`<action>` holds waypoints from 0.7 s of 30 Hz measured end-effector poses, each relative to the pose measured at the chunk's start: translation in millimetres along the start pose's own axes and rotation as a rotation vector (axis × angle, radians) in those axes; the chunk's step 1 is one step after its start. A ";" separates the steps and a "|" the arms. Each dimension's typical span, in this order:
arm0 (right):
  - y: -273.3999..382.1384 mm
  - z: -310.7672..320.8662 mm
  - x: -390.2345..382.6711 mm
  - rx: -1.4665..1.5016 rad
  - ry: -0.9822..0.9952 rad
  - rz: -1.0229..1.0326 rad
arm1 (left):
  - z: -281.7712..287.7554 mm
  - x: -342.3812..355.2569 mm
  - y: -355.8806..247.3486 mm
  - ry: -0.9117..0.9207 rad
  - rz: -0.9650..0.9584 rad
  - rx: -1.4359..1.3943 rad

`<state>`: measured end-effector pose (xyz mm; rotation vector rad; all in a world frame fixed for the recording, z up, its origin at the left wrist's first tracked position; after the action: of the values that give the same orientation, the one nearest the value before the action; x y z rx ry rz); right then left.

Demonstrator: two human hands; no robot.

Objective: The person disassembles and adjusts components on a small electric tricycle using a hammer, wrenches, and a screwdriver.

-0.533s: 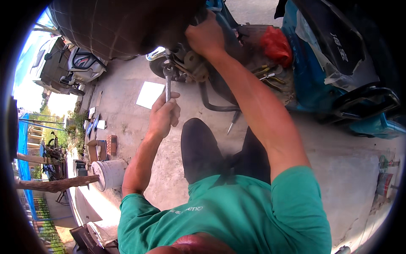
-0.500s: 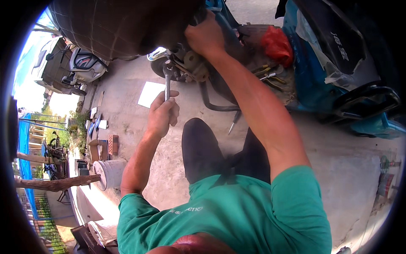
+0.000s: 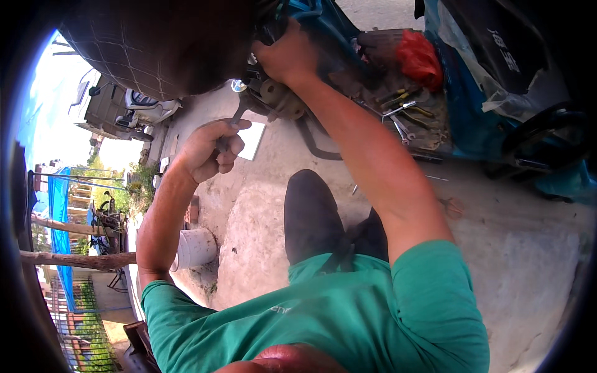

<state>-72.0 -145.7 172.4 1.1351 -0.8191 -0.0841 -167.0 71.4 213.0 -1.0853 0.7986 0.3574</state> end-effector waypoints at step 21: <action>-0.6 -0.3 -2.8 0.048 0.024 0.003 | -49.9 49.4 48.0 -0.184 -0.391 -0.126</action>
<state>-73.6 -144.5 170.4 1.1783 -0.8050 -0.0478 -183.4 42.8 134.5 -1.2769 0.3920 0.1736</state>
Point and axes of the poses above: each hand's wrist, its own x-axis towards the middle knuckle, its own z-axis out of the back of the hand, y = z × x, the point moved 5 cm from there along x, towards the middle knuckle, and after that the axes turned 14 degrees about z, right-handed, at the moved point
